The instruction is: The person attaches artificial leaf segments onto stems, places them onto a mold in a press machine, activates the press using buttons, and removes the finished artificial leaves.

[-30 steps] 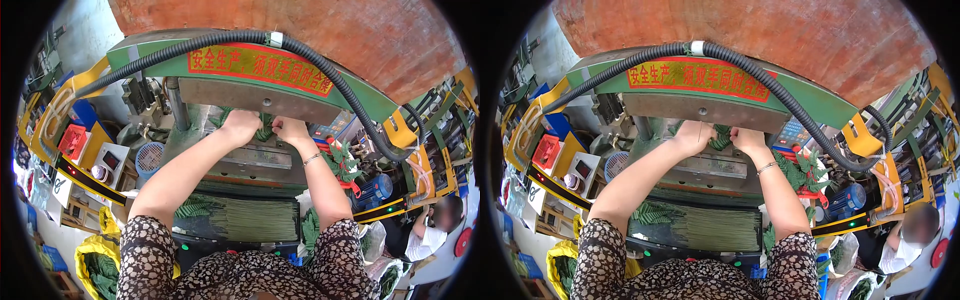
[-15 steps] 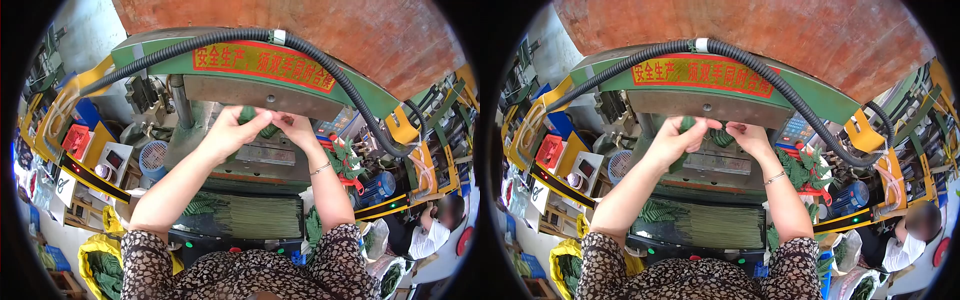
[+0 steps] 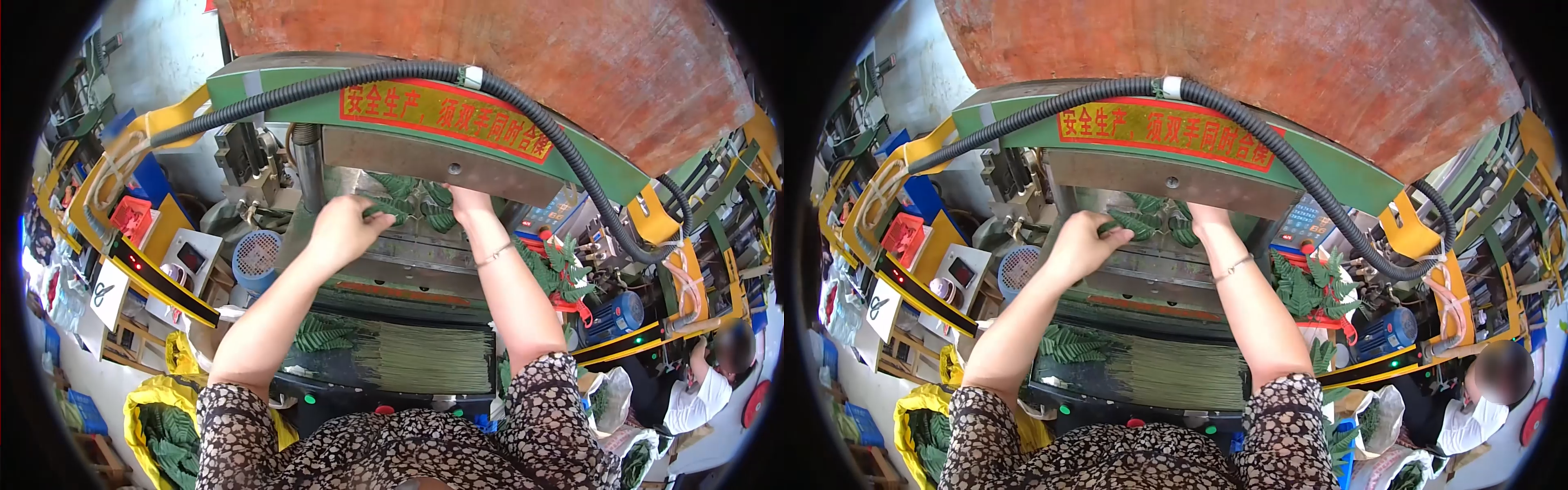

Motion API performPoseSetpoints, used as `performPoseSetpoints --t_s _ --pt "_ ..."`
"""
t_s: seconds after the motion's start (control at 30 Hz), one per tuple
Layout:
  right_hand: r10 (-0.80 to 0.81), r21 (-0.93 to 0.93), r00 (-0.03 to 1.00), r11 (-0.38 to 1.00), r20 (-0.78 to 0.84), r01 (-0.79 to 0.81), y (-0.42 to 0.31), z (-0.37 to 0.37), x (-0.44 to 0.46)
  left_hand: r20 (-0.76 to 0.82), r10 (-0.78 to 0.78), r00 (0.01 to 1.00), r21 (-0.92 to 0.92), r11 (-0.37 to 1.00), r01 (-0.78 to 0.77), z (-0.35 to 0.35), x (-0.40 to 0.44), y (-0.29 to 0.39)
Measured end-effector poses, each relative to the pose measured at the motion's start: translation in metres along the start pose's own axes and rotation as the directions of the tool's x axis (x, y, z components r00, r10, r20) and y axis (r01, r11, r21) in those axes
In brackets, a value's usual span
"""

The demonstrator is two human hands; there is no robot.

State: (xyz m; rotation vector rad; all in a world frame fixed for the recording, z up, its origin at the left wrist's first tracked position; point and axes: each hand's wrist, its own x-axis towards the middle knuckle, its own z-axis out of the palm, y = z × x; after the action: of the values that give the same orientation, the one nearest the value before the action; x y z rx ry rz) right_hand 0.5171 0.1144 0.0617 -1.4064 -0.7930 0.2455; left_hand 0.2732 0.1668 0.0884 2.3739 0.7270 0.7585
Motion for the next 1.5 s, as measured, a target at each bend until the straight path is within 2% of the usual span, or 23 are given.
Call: performPoseSetpoints --t_s 0.03,0.07,0.2,0.27,0.3,0.37,0.4,0.43,0.47,0.5,0.57,0.6,0.63,0.67,0.7,0.77,0.8,0.83,0.9,0.93,0.97,1.03,1.5 --pt "0.032 0.316 0.999 0.949 -0.029 -0.021 -0.004 0.015 0.000 -0.007 -0.004 1.000 0.004 1.000 0.004 0.001 -0.002 0.003" --pt "0.074 0.598 0.996 0.801 -0.046 -0.032 -0.008 0.024 0.000 -0.025 -0.015 1.000 -0.035 0.999 0.014 0.002 -0.005 0.007" --pt "0.160 0.770 0.979 0.638 -0.123 -0.008 -0.023 0.021 0.001 0.003 -0.036 0.999 -0.101 0.994 0.036 -0.004 -0.022 0.014" --pt "-0.025 0.449 0.988 0.892 0.154 -0.047 -0.030 -0.006 -0.005 0.042 -0.012 0.999 -0.175 0.984 0.019 -0.011 -0.045 0.016" --pt "0.012 -0.090 0.993 0.996 0.116 -0.002 -0.048 -0.020 -0.016 0.075 0.001 0.997 -0.200 0.980 0.014 -0.017 -0.062 0.017" --pt "0.225 -0.221 0.891 0.964 0.393 -0.146 -0.084 -0.048 -0.067 0.101 0.054 0.993 -0.335 0.942 -0.017 -0.022 -0.102 0.003" --pt "0.016 -0.081 0.800 0.996 0.599 0.041 -0.082 -0.062 -0.092 0.125 0.063 0.990 -0.400 0.916 -0.008 -0.028 -0.124 0.000" --pt "0.008 -0.107 0.705 0.990 0.709 0.096 -0.086 -0.078 -0.119 0.181 0.024 0.983 -0.397 0.916 0.051 -0.032 -0.147 -0.007" --pt "0.095 -0.169 0.589 0.983 0.802 0.071 -0.086 -0.093 -0.144 0.239 -0.017 0.971 -0.389 0.914 0.112 -0.034 -0.170 -0.016" --pt "0.147 -0.270 0.501 0.946 0.853 0.181 -0.091 -0.103 -0.170 0.332 -0.067 0.941 -0.367 0.910 0.195 -0.035 -0.194 -0.026" --pt "0.183 -0.346 0.434 0.877 0.882 0.335 -0.084 -0.116 -0.216 0.537 -0.212 0.817 -0.216 0.901 0.376 -0.039 -0.230 -0.037" --pt "0.229 -0.427 0.455 0.813 0.860 0.397 -0.074 -0.122 -0.238 0.625 -0.310 0.716 -0.086 0.885 0.458 -0.042 -0.247 -0.041" --pt "0.187 -0.471 0.571 0.785 0.799 0.402 -0.062 -0.127 -0.261 0.526 -0.248 0.813 -0.043 0.947 0.317 -0.027 -0.276 -0.068" --pt "0.140 -0.515 0.673 0.759 0.726 0.398 -0.049 -0.131 -0.282 0.498 -0.273 0.823 0.015 0.952 0.306 -0.021 -0.296 -0.081" --pt "0.156 -0.515 0.668 0.767 0.728 0.382 -0.039 -0.138 -0.300 0.469 -0.298 0.831 0.075 0.951 0.299 -0.016 -0.311 -0.088" --pt "0.406 -0.750 0.758 0.641 0.510 0.162 -0.022 -0.157 -0.336 0.356 -0.470 0.808 0.151 0.882 0.447 -0.007 -0.332 -0.092" --pt "0.499 -0.790 0.716 0.602 0.488 0.118 -0.016 -0.165 -0.353 0.314 -0.550 0.774 0.182 0.835 0.519 -0.002 -0.337 -0.097" --pt "0.518 -0.789 0.700 0.605 0.492 0.107 -0.005 -0.172 -0.372 0.226 -0.549 0.805 0.166 0.836 0.523 0.008 -0.346 -0.106" --pt "0.582 -0.915 0.720 0.353 0.378 0.195 0.023 -0.184 -0.409 0.144 -0.619 0.772 0.025 0.782 0.622 0.025 -0.352 -0.114" --pt "0.462 -0.898 0.802 0.396 0.378 0.195 0.035 -0.186 -0.421 0.125 -0.621 0.774 -0.014 0.779 0.627 0.033 -0.357 -0.123" --pt "0.464 -0.898 0.802 0.394 0.377 0.195 0.048 -0.188 -0.431 0.127 -0.621 0.773 -0.016 0.778 0.628 0.035 -0.358 -0.125" --pt "0.373 -0.890 0.895 0.452 0.244 0.054 0.063 -0.189 -0.440 0.137 -0.661 0.738 -0.087 0.734 0.674 0.037 -0.358 -0.127" --pt "0.420 -0.891 0.878 0.453 0.229 0.016 0.069 -0.191 -0.440 0.130 -0.639 0.759 -0.096 0.753 0.651 0.040 -0.358 -0.133"
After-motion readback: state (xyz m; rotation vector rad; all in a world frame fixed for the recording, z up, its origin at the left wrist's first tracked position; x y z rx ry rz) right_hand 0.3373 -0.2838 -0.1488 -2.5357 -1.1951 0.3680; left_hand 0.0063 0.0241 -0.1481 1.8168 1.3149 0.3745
